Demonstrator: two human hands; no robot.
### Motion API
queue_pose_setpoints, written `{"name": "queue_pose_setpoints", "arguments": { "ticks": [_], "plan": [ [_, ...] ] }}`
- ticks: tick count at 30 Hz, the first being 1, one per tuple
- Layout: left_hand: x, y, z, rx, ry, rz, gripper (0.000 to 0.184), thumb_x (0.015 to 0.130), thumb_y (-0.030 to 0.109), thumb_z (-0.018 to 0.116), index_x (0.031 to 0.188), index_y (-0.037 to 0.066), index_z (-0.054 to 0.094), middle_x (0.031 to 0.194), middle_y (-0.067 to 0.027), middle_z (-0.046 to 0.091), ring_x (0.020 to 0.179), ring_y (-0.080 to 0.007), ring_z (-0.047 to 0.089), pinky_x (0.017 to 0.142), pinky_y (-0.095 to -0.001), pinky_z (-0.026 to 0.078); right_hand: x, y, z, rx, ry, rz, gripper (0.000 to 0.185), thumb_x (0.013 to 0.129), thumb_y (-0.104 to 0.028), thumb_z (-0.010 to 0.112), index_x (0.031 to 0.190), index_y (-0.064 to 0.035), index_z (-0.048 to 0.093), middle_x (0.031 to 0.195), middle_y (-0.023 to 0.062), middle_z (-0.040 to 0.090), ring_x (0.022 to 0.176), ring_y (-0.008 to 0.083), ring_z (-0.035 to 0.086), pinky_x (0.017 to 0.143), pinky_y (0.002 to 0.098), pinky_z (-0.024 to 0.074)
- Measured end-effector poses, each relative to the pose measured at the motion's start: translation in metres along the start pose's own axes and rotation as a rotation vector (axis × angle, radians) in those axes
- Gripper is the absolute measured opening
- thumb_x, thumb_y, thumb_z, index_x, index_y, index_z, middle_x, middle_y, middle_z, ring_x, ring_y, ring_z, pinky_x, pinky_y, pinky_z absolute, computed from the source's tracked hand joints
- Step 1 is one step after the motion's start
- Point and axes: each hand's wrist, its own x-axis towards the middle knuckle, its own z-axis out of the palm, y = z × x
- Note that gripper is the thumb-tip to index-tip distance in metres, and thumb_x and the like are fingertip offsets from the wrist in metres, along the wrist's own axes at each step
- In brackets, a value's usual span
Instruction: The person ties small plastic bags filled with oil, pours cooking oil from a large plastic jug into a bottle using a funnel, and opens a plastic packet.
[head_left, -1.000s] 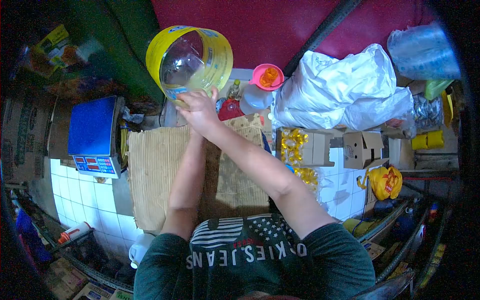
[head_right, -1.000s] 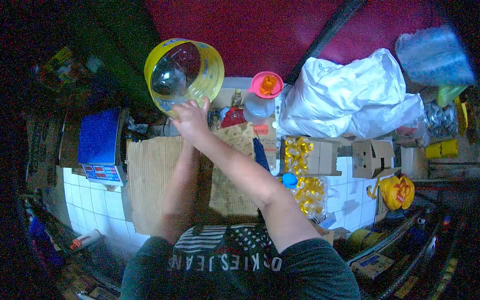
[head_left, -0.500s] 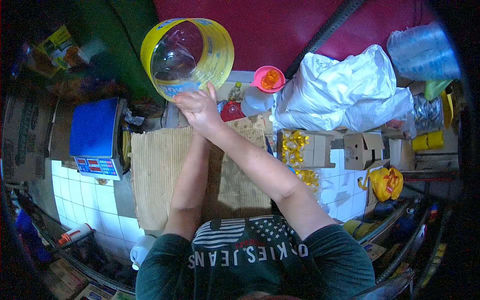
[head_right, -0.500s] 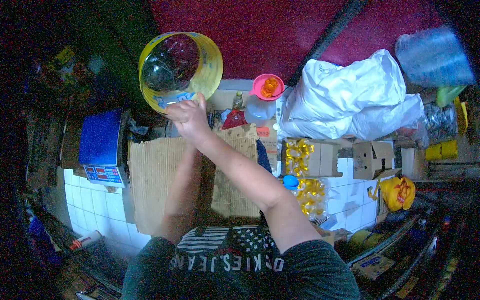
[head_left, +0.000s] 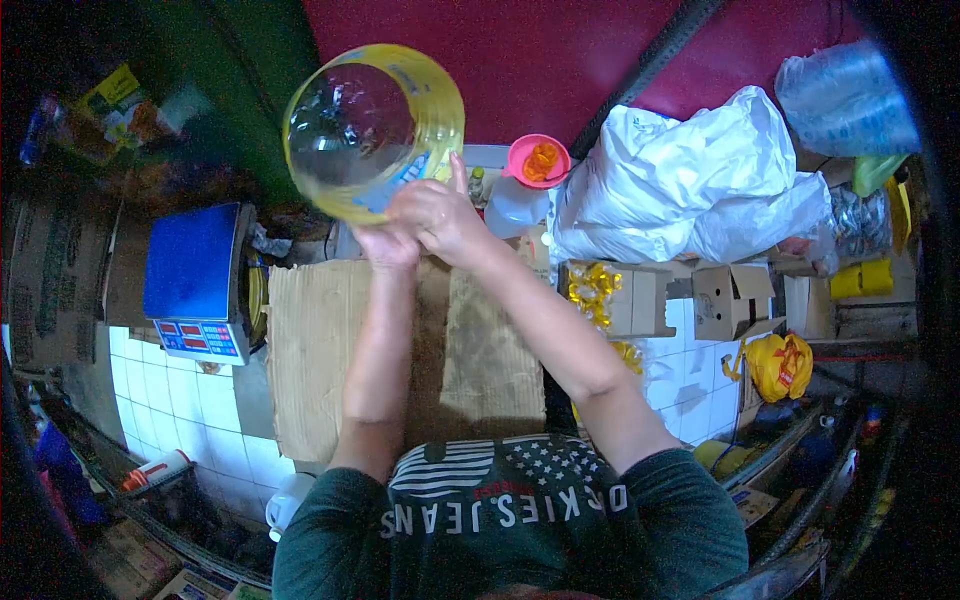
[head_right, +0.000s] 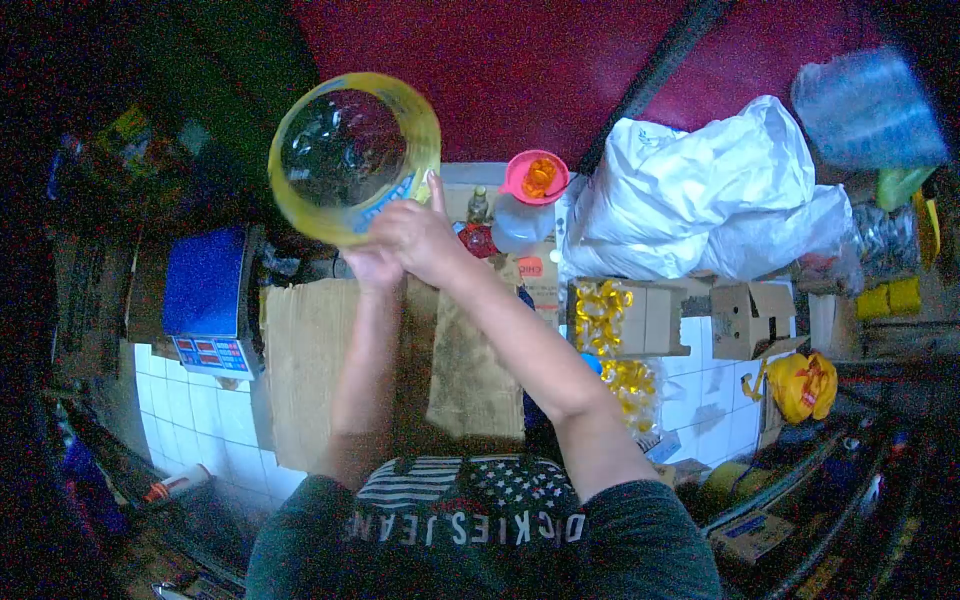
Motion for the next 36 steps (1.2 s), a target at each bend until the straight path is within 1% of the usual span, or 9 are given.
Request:
{"name": "queue_pose_setpoints", "arguments": {
  "ticks": [6, 9, 12, 15, 18, 21, 27, 30, 36],
  "plan": [
    [0.008, 0.010, -0.013, -0.178, -0.124, -0.195, 0.078, 0.075, 0.066, 0.049, 0.129, 0.010, 0.039, 0.127, -0.0104, 0.046, 0.115, -0.0302, 0.045, 0.097, -0.0472, 0.037, -0.020, 0.008, -0.009, 0.126, 0.032, 0.074, 0.020, 0.072, -0.017, 0.064, 0.092, -0.0188, 0.067, 0.099, -0.0015, 0.063, 0.106, 0.0182, 0.054, 0.104, 0.0576, 0.0025],
    [0.008, 0.008, -0.012, -0.013, -0.035, -0.040, 0.083, 0.070, 0.070, 0.051, 0.128, 0.012, 0.041, 0.128, -0.0101, 0.046, 0.115, -0.0299, 0.044, 0.097, -0.0474, 0.037, -0.022, -0.001, -0.016, 0.146, 0.066, 0.066, 0.014, 0.070, -0.021, 0.067, 0.083, -0.0154, 0.067, 0.094, -0.0005, 0.064, 0.102, 0.0200, 0.054, 0.103, 0.0533, 0.0141],
    [0.007, 0.008, -0.014, 0.020, 0.004, -0.045, 0.084, 0.068, 0.071, 0.052, 0.128, 0.013, 0.042, 0.128, -0.0093, 0.046, 0.114, -0.0300, 0.045, 0.097, -0.0482, 0.037, -0.023, -0.009, -0.019, 0.359, 0.130, 0.137, 0.013, 0.072, -0.022, 0.068, 0.079, -0.0118, 0.066, 0.093, 0.0029, 0.063, 0.099, 0.0227, 0.055, 0.100, 0.0444, 0.0271],
    [0.010, 0.007, -0.013, -0.049, 0.021, -0.080, 0.085, 0.066, 0.071, 0.054, 0.128, 0.014, 0.041, 0.129, -0.0085, 0.045, 0.115, -0.0302, 0.044, 0.097, -0.0498, 0.036, -0.026, -0.007, -0.020, 0.611, 0.111, 0.160, 0.019, 0.076, -0.017, 0.068, 0.090, -0.0047, 0.064, 0.099, 0.0070, 0.061, 0.103, 0.0200, 0.054, 0.096, 0.0410, 0.0344],
    [0.007, 0.001, -0.001, 0.033, 0.006, -0.020, 0.087, 0.065, 0.072, 0.055, 0.128, 0.013, 0.042, 0.128, -0.0086, 0.046, 0.115, -0.0305, 0.044, 0.097, -0.0508, 0.036, -0.033, -0.006, -0.016, 0.892, 0.172, 0.289, 0.016, 0.079, -0.013, 0.066, 0.089, -0.0015, 0.060, 0.098, 0.0080, 0.061, 0.100, 0.0157, 0.054, 0.085, 0.0296, 0.0429],
    [0.008, -0.007, 0.012, 0.111, 0.008, 0.000, 0.091, 0.063, 0.075, 0.053, 0.129, 0.013, 0.041, 0.130, -0.0089, 0.044, 0.117, -0.0306, 0.042, 0.098, -0.0516, 0.034, -0.037, -0.003, -0.006, 1.270, 0.313, 0.385, 0.013, 0.081, -0.010, 0.064, 0.089, -0.0034, 0.056, 0.096, 0.0091, 0.061, 0.095, 0.0133, 0.055, 0.084, 0.0284, 0.0435],
    [0.020, -0.021, 0.023, 0.182, -0.030, 0.057, 0.098, 0.064, 0.081, 0.042, 0.135, 0.015, 0.032, 0.137, -0.0092, 0.036, 0.125, -0.0316, 0.033, 0.104, -0.0530, 0.025, -0.047, 0.008, -0.018, 1.268, 0.437, 0.529, 0.015, 0.081, -0.004, 0.061, 0.088, -0.0051, 0.048, 0.094, 0.0118, 0.061, 0.085, 0.0168, 0.059, 0.082, 0.0311, 0.0465],
    [0.031, -0.030, 0.019, 0.121, -0.091, 0.040, 0.095, 0.065, 0.081, 0.039, 0.137, 0.018, 0.030, 0.139, -0.0062, 0.033, 0.128, -0.0307, 0.028, 0.106, -0.0524, 0.021, -0.051, 0.022, -0.018, 1.486, 0.646, 0.444, 0.021, 0.080, -0.001, 0.060, 0.092, -0.0064, 0.043, 0.091, 0.0112, 0.060, 0.085, 0.0184, 0.059, 0.081, 0.0331, 0.0472],
    [0.034, -0.060, 0.040, 0.240, -0.029, 0.059, 0.093, 0.065, 0.080, 0.040, 0.136, 0.021, 0.031, 0.140, -0.0011, 0.033, 0.130, -0.0266, 0.027, 0.107, -0.0501, 0.018, -0.057, 0.042, -0.044, 1.505, 0.728, 0.472, 0.024, 0.078, 0.000, 0.059, 0.092, -0.0045, 0.040, 0.083, 0.0080, 0.056, 0.082, 0.0159, 0.057, 0.079, 0.0310, 0.0477]
  ]
}}
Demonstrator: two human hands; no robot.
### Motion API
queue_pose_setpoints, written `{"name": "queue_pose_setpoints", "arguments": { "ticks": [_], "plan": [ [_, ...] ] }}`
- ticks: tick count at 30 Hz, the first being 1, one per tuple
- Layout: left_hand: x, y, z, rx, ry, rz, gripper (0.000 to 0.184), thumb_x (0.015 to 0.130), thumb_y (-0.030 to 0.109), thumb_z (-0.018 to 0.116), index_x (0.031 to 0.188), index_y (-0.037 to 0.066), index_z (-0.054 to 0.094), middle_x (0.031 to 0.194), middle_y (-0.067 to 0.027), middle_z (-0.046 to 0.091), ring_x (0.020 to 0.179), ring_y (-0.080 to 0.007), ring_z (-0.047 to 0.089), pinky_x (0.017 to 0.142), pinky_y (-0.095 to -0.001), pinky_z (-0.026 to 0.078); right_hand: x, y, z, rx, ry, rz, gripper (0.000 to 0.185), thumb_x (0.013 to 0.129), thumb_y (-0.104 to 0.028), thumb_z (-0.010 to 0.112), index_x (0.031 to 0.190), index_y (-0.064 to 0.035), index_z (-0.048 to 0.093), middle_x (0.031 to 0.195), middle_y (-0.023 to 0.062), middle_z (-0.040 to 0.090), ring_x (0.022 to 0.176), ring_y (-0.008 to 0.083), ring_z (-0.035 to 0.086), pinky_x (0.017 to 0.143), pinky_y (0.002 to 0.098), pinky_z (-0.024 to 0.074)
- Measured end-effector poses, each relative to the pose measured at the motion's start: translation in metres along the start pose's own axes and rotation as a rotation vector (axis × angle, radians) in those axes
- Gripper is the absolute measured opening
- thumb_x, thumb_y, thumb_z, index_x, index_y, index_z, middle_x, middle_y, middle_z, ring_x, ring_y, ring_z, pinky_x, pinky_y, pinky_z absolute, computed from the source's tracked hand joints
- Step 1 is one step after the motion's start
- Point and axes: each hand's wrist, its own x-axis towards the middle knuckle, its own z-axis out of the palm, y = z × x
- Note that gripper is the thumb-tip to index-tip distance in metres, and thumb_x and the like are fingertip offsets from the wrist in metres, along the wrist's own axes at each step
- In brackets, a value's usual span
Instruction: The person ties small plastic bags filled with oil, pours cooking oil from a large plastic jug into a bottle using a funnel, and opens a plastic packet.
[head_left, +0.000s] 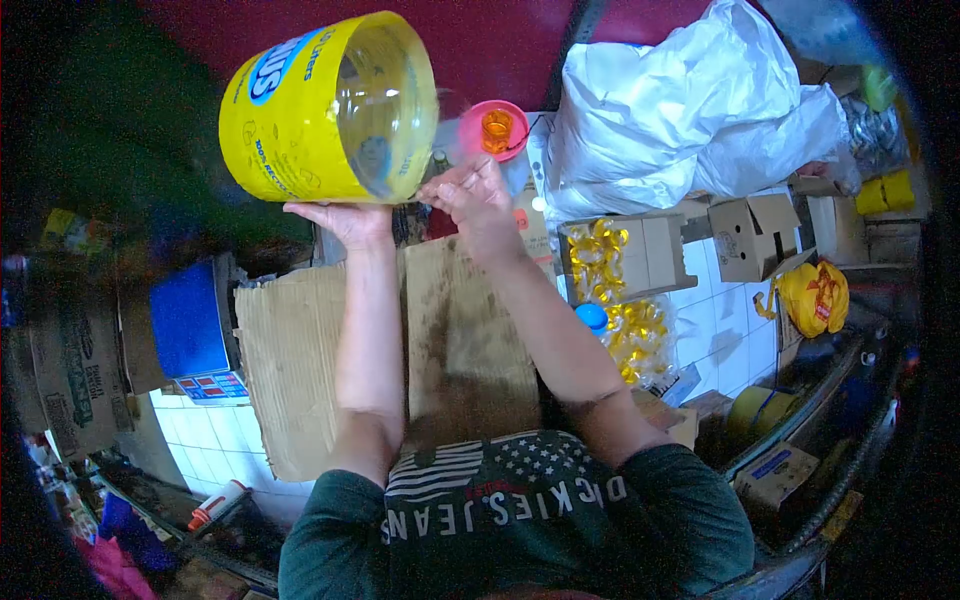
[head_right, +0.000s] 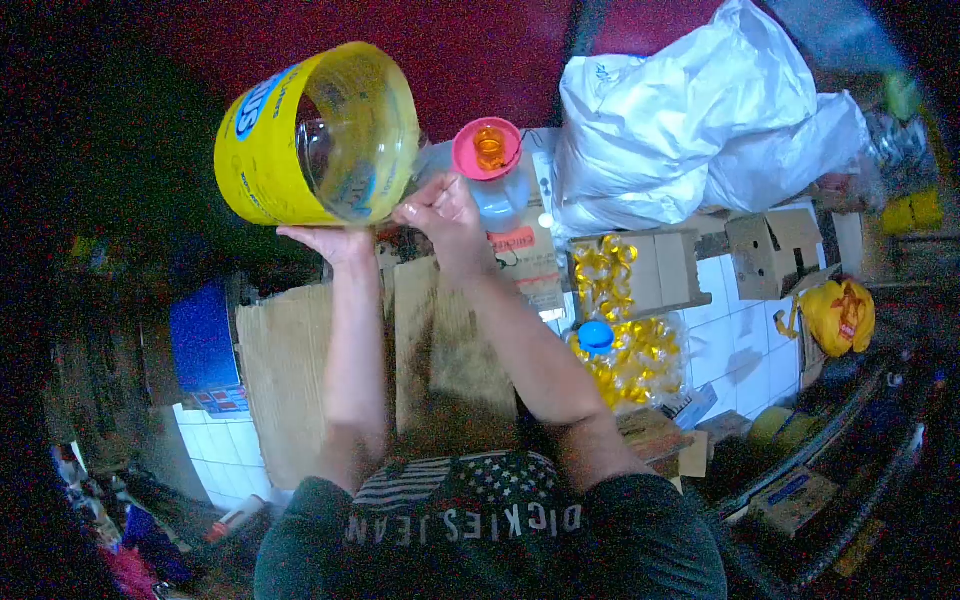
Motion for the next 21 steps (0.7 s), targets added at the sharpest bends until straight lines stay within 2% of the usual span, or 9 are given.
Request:
{"name": "queue_pose_setpoints", "arguments": {
  "ticks": [3, 6, 9, 12, 21],
  "plan": [
    [0.009, -0.013, 0.005, -0.024, -0.047, -0.003, 0.093, 0.063, 0.079, 0.044, 0.136, 0.021, 0.032, 0.139, -0.0006, 0.034, 0.129, -0.0252, 0.029, 0.107, -0.0494, 0.018, 0.011, -0.015, -0.012, 0.064, -0.018, -0.002, 0.024, 0.078, -0.001, 0.058, 0.093, -0.0057, 0.040, 0.083, 0.0087, 0.056, 0.081, 0.0177, 0.058, 0.079, 0.0323, 0.0479],
    [0.015, -0.024, 0.010, -0.103, -0.144, -0.110, 0.095, 0.061, 0.078, 0.050, 0.135, 0.021, 0.032, 0.139, -0.0001, 0.034, 0.128, -0.0247, 0.029, 0.107, -0.0487, 0.019, 0.022, -0.025, -0.026, 0.118, -0.017, -0.028, 0.024, 0.078, -0.001, 0.057, 0.094, -0.0070, 0.040, 0.083, 0.0088, 0.056, 0.080, 0.0184, 0.059, 0.077, 0.0331, 0.0480],
    [0.018, -0.037, 0.015, -0.038, -0.133, -0.104, 0.100, 0.056, 0.078, 0.055, 0.136, 0.022, 0.030, 0.140, 0.0005, 0.032, 0.128, -0.0248, 0.028, 0.106, -0.0497, 0.020, 0.029, -0.035, -0.033, 0.133, 0.013, -0.036, 0.023, 0.079, -0.002, 0.057, 0.094, -0.0082, 0.041, 0.083, 0.0081, 0.056, 0.079, 0.0188, 0.060, 0.076, 0.0341, 0.0481],
    [0.018, -0.046, 0.023, -0.041, -0.097, -0.149, 0.106, 0.047, 0.075, 0.064, 0.135, 0.024, 0.032, 0.141, -0.0004, 0.030, 0.130, -0.0264, 0.025, 0.107, -0.0513, 0.017, 0.035, -0.032, -0.046, 0.169, 0.043, -0.015, 0.023, 0.079, -0.002, 0.057, 0.093, -0.0089, 0.042, 0.085, 0.0073, 0.056, 0.080, 0.0187, 0.060, 0.074, 0.0348, 0.0482],
    [0.022, -0.062, 0.029, 0.032, -0.077, -0.136, 0.110, 0.043, 0.069, 0.071, 0.135, 0.023, 0.031, 0.140, -0.0006, 0.030, 0.129, -0.0264, 0.027, 0.107, -0.0514, 0.019, 0.046, -0.021, -0.069, 0.228, 0.069, -0.027, 0.023, 0.078, -0.003, 0.059, 0.092, -0.0103, 0.042, 0.083, 0.0042, 0.054, 0.080, 0.0181, 0.059, 0.074, 0.0364, 0.0480]
  ]
}}
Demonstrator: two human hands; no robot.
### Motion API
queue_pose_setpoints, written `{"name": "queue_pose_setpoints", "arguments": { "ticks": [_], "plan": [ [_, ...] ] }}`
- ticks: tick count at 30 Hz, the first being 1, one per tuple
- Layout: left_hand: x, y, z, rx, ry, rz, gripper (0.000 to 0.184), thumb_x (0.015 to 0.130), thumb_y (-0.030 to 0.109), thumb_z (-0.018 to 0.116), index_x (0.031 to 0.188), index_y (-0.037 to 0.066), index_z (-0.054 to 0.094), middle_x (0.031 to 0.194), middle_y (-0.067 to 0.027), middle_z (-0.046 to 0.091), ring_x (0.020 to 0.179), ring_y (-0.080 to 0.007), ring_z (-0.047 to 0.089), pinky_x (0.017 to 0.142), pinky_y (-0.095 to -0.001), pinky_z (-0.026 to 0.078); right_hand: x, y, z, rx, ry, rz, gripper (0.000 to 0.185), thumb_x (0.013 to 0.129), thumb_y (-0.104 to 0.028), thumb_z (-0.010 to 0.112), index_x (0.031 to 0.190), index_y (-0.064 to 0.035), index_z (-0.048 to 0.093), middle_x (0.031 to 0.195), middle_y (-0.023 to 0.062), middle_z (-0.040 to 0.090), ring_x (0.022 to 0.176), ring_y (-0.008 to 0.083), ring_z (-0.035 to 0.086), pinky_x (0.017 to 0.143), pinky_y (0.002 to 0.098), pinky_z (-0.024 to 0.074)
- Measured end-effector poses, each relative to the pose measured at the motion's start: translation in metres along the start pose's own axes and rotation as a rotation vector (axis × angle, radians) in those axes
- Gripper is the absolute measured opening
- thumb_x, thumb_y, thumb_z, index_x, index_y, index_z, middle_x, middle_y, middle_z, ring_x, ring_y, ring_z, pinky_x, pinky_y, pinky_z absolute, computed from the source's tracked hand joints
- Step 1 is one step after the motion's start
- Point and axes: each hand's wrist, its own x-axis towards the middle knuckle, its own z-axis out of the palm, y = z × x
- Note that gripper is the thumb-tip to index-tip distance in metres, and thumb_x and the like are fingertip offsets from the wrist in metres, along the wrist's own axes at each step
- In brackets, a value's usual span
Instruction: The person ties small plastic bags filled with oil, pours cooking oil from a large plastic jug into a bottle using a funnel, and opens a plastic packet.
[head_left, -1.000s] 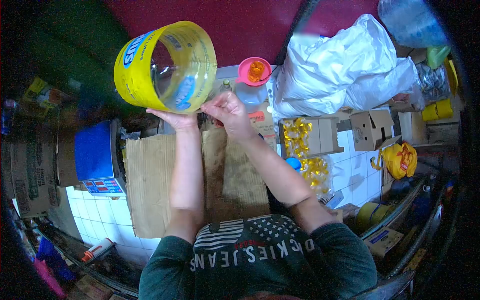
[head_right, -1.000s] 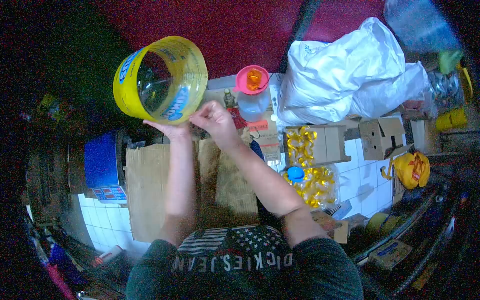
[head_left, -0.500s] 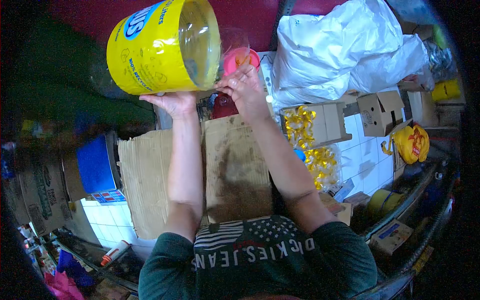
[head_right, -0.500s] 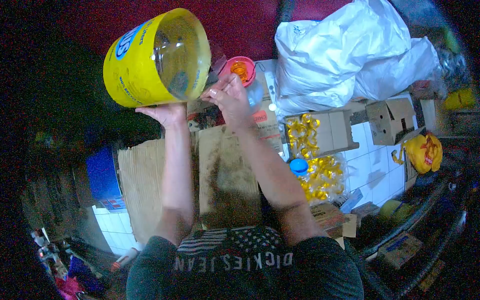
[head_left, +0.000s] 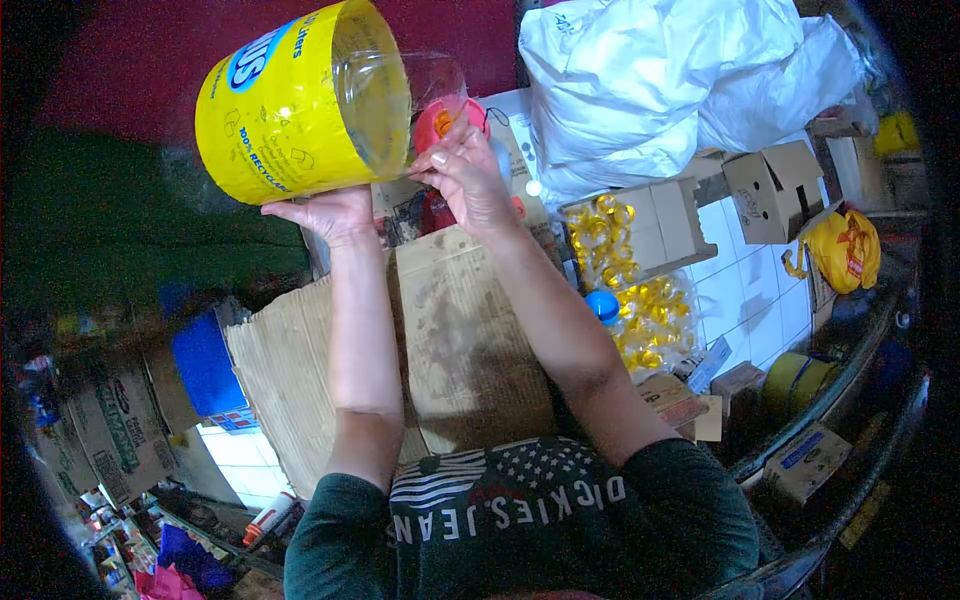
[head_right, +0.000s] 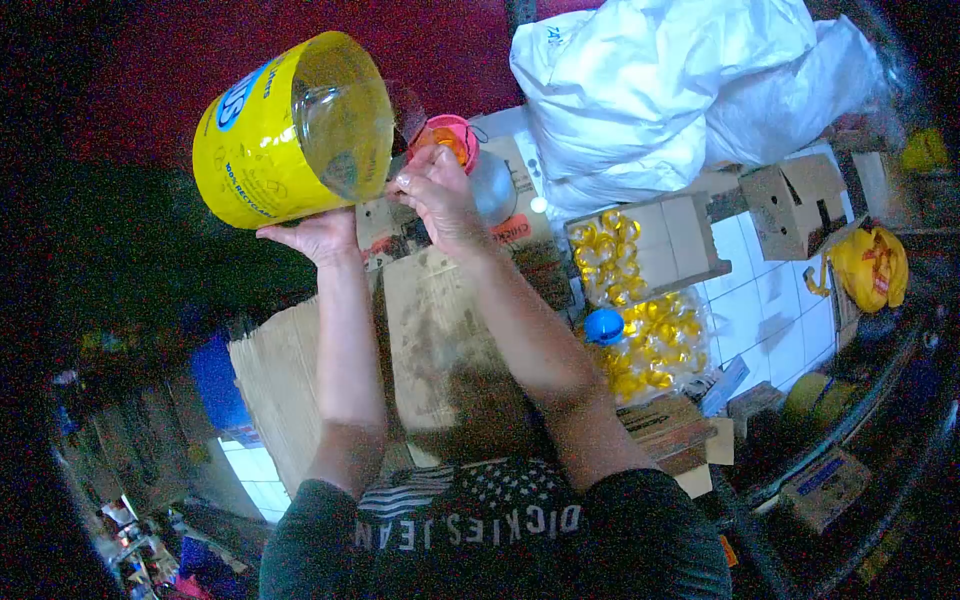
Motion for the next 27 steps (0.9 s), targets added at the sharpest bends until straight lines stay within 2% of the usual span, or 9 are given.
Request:
{"name": "queue_pose_setpoints", "arguments": {
  "ticks": [3, 6, 9, 12, 15, 18, 21, 24, 27],
  "plan": [
    [0.003, -0.002, 0.001, 0.066, -0.042, 0.005, 0.107, 0.050, 0.075, 0.062, 0.137, 0.024, 0.027, 0.141, -0.0003, 0.030, 0.129, -0.0264, 0.027, 0.106, -0.0514, 0.021, 0.002, 0.001, -0.006, 0.018, 0.005, -0.002, 0.024, 0.078, -0.004, 0.059, 0.093, -0.0109, 0.042, 0.084, 0.0040, 0.053, 0.080, 0.0187, 0.059, 0.074, 0.0380, 0.0481],
    [0.007, -0.004, 0.002, 0.051, -0.036, 0.015, 0.108, 0.044, 0.067, 0.072, 0.134, 0.022, 0.032, 0.139, 0.0002, 0.033, 0.128, -0.0263, 0.029, 0.106, -0.0511, 0.020, 0.003, 0.003, -0.012, 0.046, 0.018, -0.012, 0.026, 0.078, -0.005, 0.059, 0.094, -0.0115, 0.041, 0.084, 0.0038, 0.053, 0.080, 0.0192, 0.058, 0.074, 0.0396, 0.0480],
    [0.008, -0.006, 0.004, 0.052, -0.050, 0.000, 0.106, 0.046, 0.066, 0.072, 0.134, 0.023, 0.033, 0.139, -0.0003, 0.035, 0.127, -0.0261, 0.030, 0.106, -0.0511, 0.021, 0.002, 0.005, -0.015, 0.061, 0.050, -0.025, 0.025, 0.077, -0.009, 0.058, 0.097, -0.0119, 0.043, 0.080, 0.0066, 0.057, 0.082, 0.0193, 0.057, 0.078, 0.0385, 0.0442],
    [0.008, -0.009, 0.006, 0.060, -0.029, 0.008, 0.105, 0.047, 0.065, 0.072, 0.134, 0.022, 0.033, 0.138, -0.0011, 0.035, 0.127, -0.0264, 0.031, 0.106, -0.0509, 0.022, 0.003, 0.008, -0.020, 0.080, 0.059, -0.034, 0.025, 0.076, -0.009, 0.057, 0.096, -0.0123, 0.043, 0.079, 0.0052, 0.055, 0.082, 0.0185, 0.056, 0.078, 0.0378, 0.0434],
    [0.010, -0.012, 0.006, 0.139, -0.066, 0.018, 0.105, 0.053, 0.074, 0.062, 0.137, 0.020, 0.029, 0.140, -0.0033, 0.032, 0.128, -0.0277, 0.030, 0.105, -0.0511, 0.024, 0.004, 0.009, -0.024, 0.088, 0.062, -0.037, 0.025, 0.076, -0.010, 0.057, 0.097, -0.0123, 0.044, 0.082, 0.0044, 0.053, 0.083, 0.0181, 0.054, 0.079, 0.0376, 0.0425],
    [0.010, -0.013, 0.012, 0.178, -0.077, 0.017, 0.105, 0.053, 0.074, 0.062, 0.137, 0.018, 0.028, 0.140, -0.0039, 0.033, 0.128, -0.0274, 0.031, 0.105, -0.0502, 0.024, 0.002, 0.007, -0.023, 0.085, 0.097, -0.035, 0.029, 0.076, -0.004, 0.054, 0.101, -0.0113, 0.041, 0.090, 0.0042, 0.049, 0.083, 0.0186, 0.054, 0.078, 0.0387, 0.0455],
    [0.014, -0.013, 0.010, 0.106, -0.114, -0.019, 0.103, 0.051, 0.065, 0.071, 0.135, 0.019, 0.032, 0.139, -0.0025, 0.035, 0.127, -0.0266, 0.032, 0.106, -0.0490, 0.023, 0.002, 0.011, -0.024, 0.091, 0.127, -0.059, 0.031, 0.076, -0.005, 0.052, 0.104, -0.0110, 0.040, 0.093, 0.0039, 0.047, 0.087, 0.0176, 0.052, 0.078, 0.0376, 0.0447],
    [0.016, -0.012, 0.012, 0.111, -0.118, -0.043, 0.103, 0.051, 0.065, 0.071, 0.135, 0.020, 0.033, 0.139, -0.0025, 0.035, 0.127, -0.0265, 0.032, 0.106, -0.0493, 0.023, 0.002, 0.011, -0.026, 0.068, 0.100, -0.056, 0.033, 0.077, -0.005, 0.052, 0.107, -0.0104, 0.040, 0.095, 0.0036, 0.045, 0.090, 0.0168, 0.051, 0.079, 0.0362, 0.0443],
    [0.017, -0.013, 0.014, 0.175, -0.122, -0.028, 0.103, 0.054, 0.072, 0.063, 0.136, 0.018, 0.030, 0.139, -0.0033, 0.034, 0.127, -0.0264, 0.032, 0.105, -0.0480, 0.026, 0.000, 0.010, -0.024, 0.048, 0.080, -0.053, 0.034, 0.078, -0.006, 0.051, 0.109, -0.0099, 0.039, 0.094, 0.0034, 0.045, 0.090, 0.0167, 0.050, 0.080, 0.0351, 0.0439]
  ]
}}
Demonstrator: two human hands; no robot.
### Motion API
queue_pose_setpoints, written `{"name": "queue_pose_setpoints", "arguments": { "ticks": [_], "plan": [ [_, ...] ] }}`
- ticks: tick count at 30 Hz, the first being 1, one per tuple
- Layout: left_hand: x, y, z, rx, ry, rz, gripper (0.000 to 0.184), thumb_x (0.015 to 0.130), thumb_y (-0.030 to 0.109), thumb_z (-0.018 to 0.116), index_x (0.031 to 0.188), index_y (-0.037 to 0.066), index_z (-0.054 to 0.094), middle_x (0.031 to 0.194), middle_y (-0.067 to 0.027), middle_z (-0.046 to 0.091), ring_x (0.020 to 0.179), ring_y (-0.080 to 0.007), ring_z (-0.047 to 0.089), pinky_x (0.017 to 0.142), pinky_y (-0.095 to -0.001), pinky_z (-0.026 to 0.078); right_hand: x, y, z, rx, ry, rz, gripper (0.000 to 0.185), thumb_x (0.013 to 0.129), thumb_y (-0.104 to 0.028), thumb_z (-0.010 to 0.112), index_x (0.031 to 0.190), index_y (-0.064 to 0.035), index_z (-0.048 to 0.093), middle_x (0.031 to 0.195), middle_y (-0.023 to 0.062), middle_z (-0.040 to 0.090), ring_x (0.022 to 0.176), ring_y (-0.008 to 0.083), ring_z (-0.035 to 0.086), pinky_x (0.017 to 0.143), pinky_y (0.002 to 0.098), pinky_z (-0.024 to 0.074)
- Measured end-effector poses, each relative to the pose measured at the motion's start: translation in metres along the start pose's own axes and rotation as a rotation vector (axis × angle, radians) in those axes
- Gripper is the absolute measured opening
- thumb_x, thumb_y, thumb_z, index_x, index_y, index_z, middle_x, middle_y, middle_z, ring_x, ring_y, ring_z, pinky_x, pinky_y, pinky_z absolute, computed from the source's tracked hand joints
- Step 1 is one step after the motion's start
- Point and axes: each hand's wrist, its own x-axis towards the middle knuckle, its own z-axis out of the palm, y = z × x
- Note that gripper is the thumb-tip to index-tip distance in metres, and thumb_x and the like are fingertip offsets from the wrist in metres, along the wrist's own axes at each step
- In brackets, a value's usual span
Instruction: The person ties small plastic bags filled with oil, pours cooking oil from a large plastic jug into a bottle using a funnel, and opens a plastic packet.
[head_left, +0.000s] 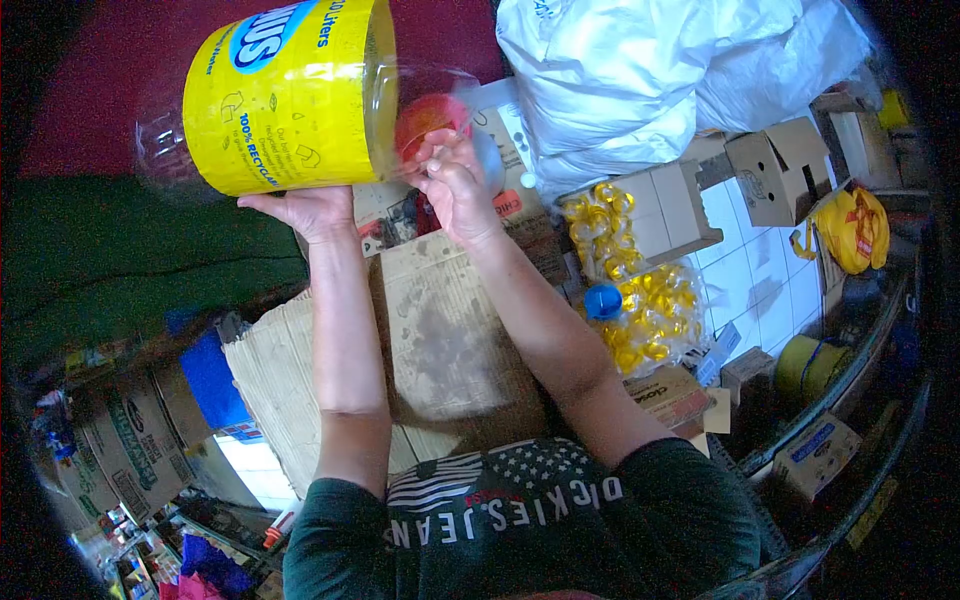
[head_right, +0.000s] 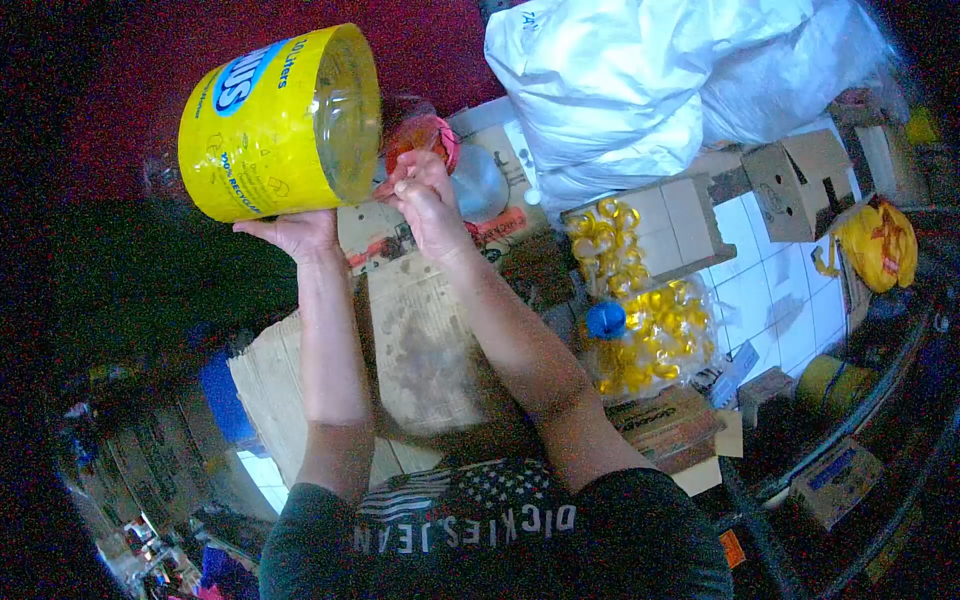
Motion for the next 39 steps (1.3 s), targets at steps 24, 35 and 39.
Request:
{"name": "queue_pose_setpoints", "arguments": {
  "ticks": [24, 35, 39],
  "plan": [
    [0.008, 0.005, 0.017, 0.060, -0.058, -0.009, 0.100, 0.056, 0.070, 0.064, 0.136, 0.019, 0.032, 0.139, -0.0038, 0.034, 0.127, -0.0277, 0.031, 0.106, -0.0489, 0.023, 0.000, 0.006, -0.001, 0.024, 0.020, -0.019, 0.041, 0.079, -0.009, 0.048, 0.119, -0.0088, 0.037, 0.103, 0.0021, 0.044, 0.098, 0.0148, 0.046, 0.087, 0.0393, 0.0404],
    [0.011, 0.009, 0.025, 0.085, -0.116, -0.017, 0.098, 0.057, 0.069, 0.065, 0.135, 0.020, 0.032, 0.139, -0.0034, 0.035, 0.127, -0.0278, 0.031, 0.106, -0.0492, 0.023, -0.001, 0.005, 0.004, 0.052, 0.012, -0.033, 0.041, 0.079, -0.009, 0.046, 0.118, -0.0094, 0.037, 0.111, 0.0056, 0.045, 0.103, 0.0194, 0.046, 0.089, 0.0406, 0.0389],
    [0.012, 0.010, 0.027, 0.099, -0.123, -0.015, 0.098, 0.056, 0.069, 0.065, 0.135, 0.020, 0.032, 0.139, -0.0036, 0.035, 0.127, -0.0276, 0.031, 0.105, -0.0500, 0.023, -0.001, 0.007, 0.001, 0.058, -0.015, -0.036, 0.043, 0.078, -0.009, 0.045, 0.120, -0.0090, 0.037, 0.113, 0.0068, 0.045, 0.106, 0.0209, 0.045, 0.091, 0.0417, 0.0381]
  ]
}}
